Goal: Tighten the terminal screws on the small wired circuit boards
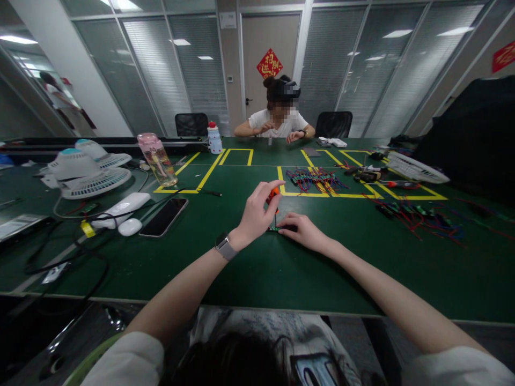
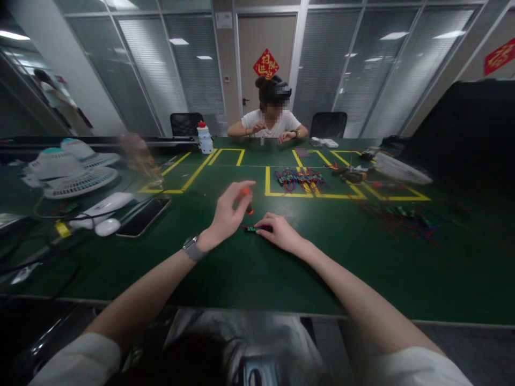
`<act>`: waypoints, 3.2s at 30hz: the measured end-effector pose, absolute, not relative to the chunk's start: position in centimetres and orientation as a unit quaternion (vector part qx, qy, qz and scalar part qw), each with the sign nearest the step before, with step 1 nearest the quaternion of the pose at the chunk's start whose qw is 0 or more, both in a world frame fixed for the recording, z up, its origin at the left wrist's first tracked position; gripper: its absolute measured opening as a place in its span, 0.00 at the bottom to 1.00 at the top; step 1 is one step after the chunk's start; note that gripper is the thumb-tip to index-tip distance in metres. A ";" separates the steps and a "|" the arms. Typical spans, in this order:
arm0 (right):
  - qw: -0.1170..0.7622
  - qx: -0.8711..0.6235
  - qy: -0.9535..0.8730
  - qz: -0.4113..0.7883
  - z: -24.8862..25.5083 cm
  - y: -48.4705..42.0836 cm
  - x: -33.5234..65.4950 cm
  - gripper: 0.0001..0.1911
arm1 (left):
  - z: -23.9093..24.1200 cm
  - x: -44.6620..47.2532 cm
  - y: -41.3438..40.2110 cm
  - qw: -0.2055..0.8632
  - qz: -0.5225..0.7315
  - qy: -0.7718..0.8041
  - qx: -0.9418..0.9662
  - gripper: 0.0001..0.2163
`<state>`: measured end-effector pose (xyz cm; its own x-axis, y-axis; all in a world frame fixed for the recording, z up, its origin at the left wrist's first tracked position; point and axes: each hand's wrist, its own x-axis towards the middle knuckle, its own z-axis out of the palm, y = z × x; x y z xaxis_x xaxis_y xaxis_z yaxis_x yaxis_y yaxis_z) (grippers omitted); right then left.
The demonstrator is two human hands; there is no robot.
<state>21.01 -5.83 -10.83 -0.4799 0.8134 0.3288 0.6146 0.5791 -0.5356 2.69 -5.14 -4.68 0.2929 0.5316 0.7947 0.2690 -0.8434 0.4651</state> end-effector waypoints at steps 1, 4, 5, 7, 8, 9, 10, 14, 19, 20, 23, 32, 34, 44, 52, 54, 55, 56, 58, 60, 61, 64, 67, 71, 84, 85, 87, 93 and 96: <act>0.283 -0.425 -0.842 0.175 -10.8 -5.9 21.0 0.08 | -4.6 2.7 -5.1 0.114 0.541 0.251 0.795 0.10; 0.284 -0.425 -0.841 0.176 -10.7 -6.0 20.9 0.08 | -4.6 2.7 -5.2 0.102 0.544 0.254 0.793 0.10; 0.285 -0.425 -0.841 0.177 -10.7 -6.0 20.9 0.08 | -4.6 2.7 -5.3 0.104 0.543 0.257 0.793 0.11; 0.286 -0.424 -0.841 0.177 -10.7 -6.0 20.9 0.08 | -4.7 2.7 -5.3 0.114 0.544 0.257 0.791 0.14; 0.286 -0.423 -0.841 0.178 -10.7 -6.0 20.9 0.08 | -4.8 2.7 -5.3 0.122 0.545 0.255 0.789 0.15; 0.288 -0.422 -0.841 0.178 -10.7 -6.0 20.9 0.08 | -4.8 2.7 -5.3 0.129 0.545 0.252 0.789 0.16; 0.289 -0.421 -0.841 0.179 -10.7 -6.0 20.9 0.08 | -4.8 2.6 -5.2 0.132 0.545 0.250 0.789 0.16; 0.289 -0.422 -0.841 0.179 -10.7 -6.0 20.9 0.08 | -4.5 2.5 -5.1 0.100 0.542 0.263 0.792 0.11; 0.287 -0.425 -0.839 0.182 -10.6 -6.1 20.9 0.08 | -4.3 2.5 -5.3 0.079 0.542 0.279 0.789 0.11; 0.287 -0.425 -0.839 0.181 -10.6 -6.1 20.9 0.08 | -4.3 2.5 -5.4 0.077 0.539 0.278 0.791 0.13; 0.288 -0.422 -0.841 0.179 -10.6 -6.0 21.0 0.08 | -4.5 2.6 -5.5 0.066 0.537 0.264 0.798 0.15; 0.281 -0.425 -0.841 0.180 -10.4 -6.1 20.9 0.08 | -4.5 2.4 -5.4 0.019 0.526 0.263 0.808 0.10; 0.278 -0.427 -0.841 0.180 -10.3 -6.2 20.9 0.08 | -4.4 2.4 -5.4 0.045 0.528 0.263 0.806 0.13; 0.277 -0.433 -0.838 0.185 -10.2 -6.2 20.8 0.08 | -4.1 2.0 -4.7 0.061 0.537 0.310 0.782 0.09; 0.277 -0.431 -0.840 0.181 -10.2 -6.3 20.8 0.08 | -4.3 2.1 -4.6 0.060 0.541 0.299 0.784 0.09; 0.275 -0.431 -0.841 0.179 -10.2 -6.3 20.8 0.08 | -4.2 2.0 -4.5 0.060 0.541 0.299 0.783 0.09; 0.275 -0.430 -0.841 0.178 -10.3 -6.2 20.9 0.08 | -4.2 2.0 -4.5 0.064 0.540 0.300 0.784 0.09; 0.277 -0.428 -0.842 0.176 -10.3 -6.2 20.9 0.08 | -4.3 2.0 -4.5 0.070 0.537 0.301 0.785 0.09; 0.281 -0.424 -0.842 0.176 -10.4 -6.1 20.9 0.08 | -4.3 2.0 -4.6 0.090 0.534 0.299 0.786 0.11; 0.285 -0.423 -0.841 0.178 -10.5 -6.1 21.0 0.08 | -4.4 2.1 -4.6 0.114 0.527 0.299 0.787 0.13; 0.285 -0.424 -0.841 0.179 -10.5 -6.1 21.0 0.09 | -4.4 2.1 -4.6 0.122 0.523 0.300 0.788 0.13; 0.281 -0.425 -0.842 0.179 -10.3 -6.2 20.9 0.08 | -4.3 2.1 -4.6 0.107 0.520 0.305 0.791 0.11; 0.278 -0.426 -0.843 0.176 -10.2 -6.3 20.9 0.08 | -4.3 2.1 -4.6 0.084 0.527 0.307 0.788 0.09; 0.277 -0.424 -0.844 0.176 -10.4 -6.2 20.9 0.08 | -4.4 2.3 -4.8 0.101 0.527 0.300 0.789 0.14; 0.285 -0.425 -0.840 0.181 -10.3 -6.3 20.9 0.08 | -4.3 2.4 -5.1 0.093 0.547 0.277 0.784 0.15; 0.284 -0.424 -0.840 0.181 -10.3 -6.3 20.9 0.08 | -4.3 2.4 -5.1 0.099 0.551 0.274 0.782 0.15; 0.283 -0.423 -0.842 0.179 -10.4 -6.2 20.9 0.08 | -4.2 2.5 -5.2 0.098 0.560 0.275 0.775 0.13; 0.278 -0.428 -0.842 0.176 -10.5 -6.1 20.9 0.08 | -4.1 2.6 -5.4 0.082 0.557 0.284 0.776 0.08; 0.281 -0.426 -0.842 0.177 -10.5 -6.1 20.9 0.08 | -4.2 2.7 -5.5 0.094 0.550 0.281 0.781 0.13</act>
<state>20.94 -6.09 -10.52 -0.4800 0.8162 0.3214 0.6171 0.5746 -0.5376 2.65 -5.48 -4.18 0.2371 0.5423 0.8060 0.3365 -0.8242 0.4555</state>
